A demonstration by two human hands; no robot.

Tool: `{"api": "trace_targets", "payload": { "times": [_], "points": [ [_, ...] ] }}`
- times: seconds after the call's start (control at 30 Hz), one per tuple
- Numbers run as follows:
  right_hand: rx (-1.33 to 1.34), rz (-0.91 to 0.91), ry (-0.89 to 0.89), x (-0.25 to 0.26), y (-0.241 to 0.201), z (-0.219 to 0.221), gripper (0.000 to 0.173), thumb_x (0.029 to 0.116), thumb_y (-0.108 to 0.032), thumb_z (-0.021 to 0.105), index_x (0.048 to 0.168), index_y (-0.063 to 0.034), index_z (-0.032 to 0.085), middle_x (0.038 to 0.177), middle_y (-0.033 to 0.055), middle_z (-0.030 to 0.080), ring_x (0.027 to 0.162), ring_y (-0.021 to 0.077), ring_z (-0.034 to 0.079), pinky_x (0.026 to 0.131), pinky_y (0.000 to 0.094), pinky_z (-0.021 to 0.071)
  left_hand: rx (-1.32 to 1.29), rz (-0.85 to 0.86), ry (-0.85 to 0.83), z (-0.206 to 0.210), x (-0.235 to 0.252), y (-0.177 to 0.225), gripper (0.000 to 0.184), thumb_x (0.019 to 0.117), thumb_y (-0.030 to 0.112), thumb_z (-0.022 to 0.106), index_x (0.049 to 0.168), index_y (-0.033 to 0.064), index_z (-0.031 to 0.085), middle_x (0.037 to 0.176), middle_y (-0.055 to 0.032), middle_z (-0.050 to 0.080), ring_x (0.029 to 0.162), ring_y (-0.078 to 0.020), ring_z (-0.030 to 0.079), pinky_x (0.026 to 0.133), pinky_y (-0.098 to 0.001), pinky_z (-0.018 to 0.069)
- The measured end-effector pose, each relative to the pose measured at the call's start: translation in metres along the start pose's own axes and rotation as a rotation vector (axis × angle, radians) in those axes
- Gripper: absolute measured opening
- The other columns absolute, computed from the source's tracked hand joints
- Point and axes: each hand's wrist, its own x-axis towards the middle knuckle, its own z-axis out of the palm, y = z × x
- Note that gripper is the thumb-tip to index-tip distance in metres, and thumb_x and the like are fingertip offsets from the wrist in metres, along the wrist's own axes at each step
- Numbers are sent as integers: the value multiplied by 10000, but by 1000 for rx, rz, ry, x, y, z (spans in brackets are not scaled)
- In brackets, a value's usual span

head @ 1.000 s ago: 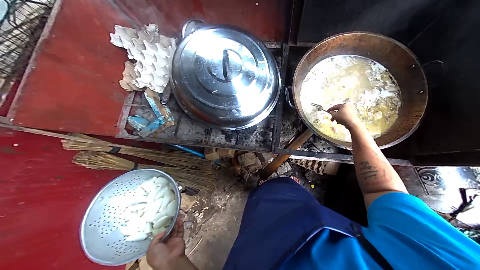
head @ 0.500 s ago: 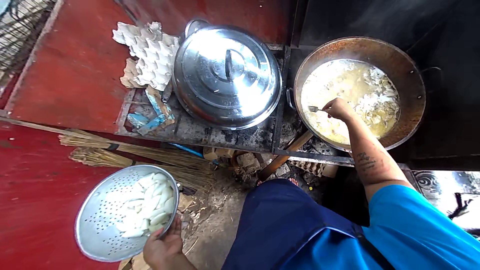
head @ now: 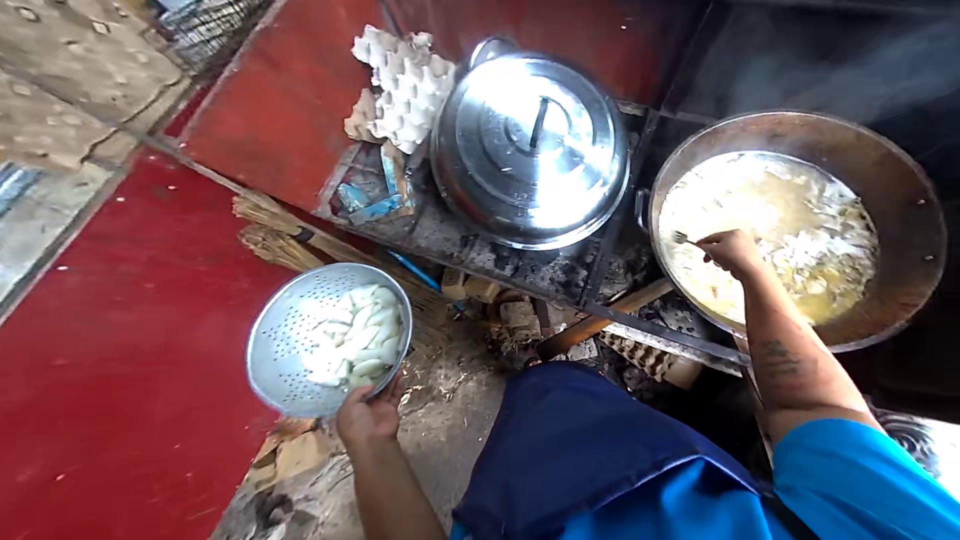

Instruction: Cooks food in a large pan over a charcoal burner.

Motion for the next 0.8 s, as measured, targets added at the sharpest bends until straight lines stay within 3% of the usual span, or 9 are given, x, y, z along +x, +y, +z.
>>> {"api": "trace_targets", "payload": {
  "times": [0.07,0.13,0.17,0.27,0.37,0.5,0.63,0.7,0.8],
  "points": [
    [28,6,20,-9,-2,-7,273,1051,-177,574,1226,-24,717,1026,236,716,843,356,648,817,579,489,15,5,-36,0,-1,-1,225,1020,84,348,1203,25,465,978,-147,665,799,-202,711,703,-325,608],
    [92,15,75,-21,2,-19,283,1057,-180,556,1240,-32,713,994,219,720,816,333,646,808,563,496,22,16,-61,0,-2,-2,220,1024,89,337,1191,30,466,971,-140,680,790,-200,719,696,-324,613],
    [137,25,105,-28,4,-25,280,1060,-178,552,1250,-48,711,938,175,715,733,263,612,738,494,500,24,17,-69,0,-3,-2,221,1023,94,331,1191,34,462,977,-134,672,790,-197,716,691,-325,613],
    [408,72,122,-53,18,-38,264,1071,-160,528,1266,-73,683,755,18,606,507,53,395,495,250,363,44,15,-82,3,-3,-4,232,1032,108,320,1209,41,453,1001,-129,657,806,-198,709,700,-323,607],
    [590,163,81,-68,39,-32,266,1077,-183,509,1286,-96,649,735,-33,516,514,40,368,489,224,336,37,17,-86,5,1,-6,236,1032,101,325,1221,36,449,1027,-141,648,833,-209,708,731,-328,607],
    [386,220,84,-93,74,-18,292,1085,-227,506,1327,-115,624,787,46,530,569,109,401,550,309,385,52,18,-101,13,-2,-7,217,1030,92,325,1193,43,458,1001,-132,656,819,-198,708,720,-320,603],
    [323,242,156,-145,102,-5,338,1061,-157,493,1358,-35,601,1078,198,646,779,213,562,735,422,487,47,1,-91,18,-6,-3,204,1038,90,327,1177,39,467,951,-132,681,771,-191,718,674,-307,608],
    [396,226,239,-172,117,10,317,1048,-111,498,1332,-8,594,1082,171,640,730,160,533,675,365,468,33,-5,-89,22,-6,-3,212,1032,82,328,1184,31,467,949,-140,675,762,-199,716,671,-312,608],
    [497,227,375,-199,134,37,292,1064,-77,481,1319,14,589,959,115,617,633,85,484,601,281,441,43,-11,-99,29,-3,-3,199,1033,85,329,1170,35,463,940,-133,674,769,-188,714,676,-303,604]
  ]
}}
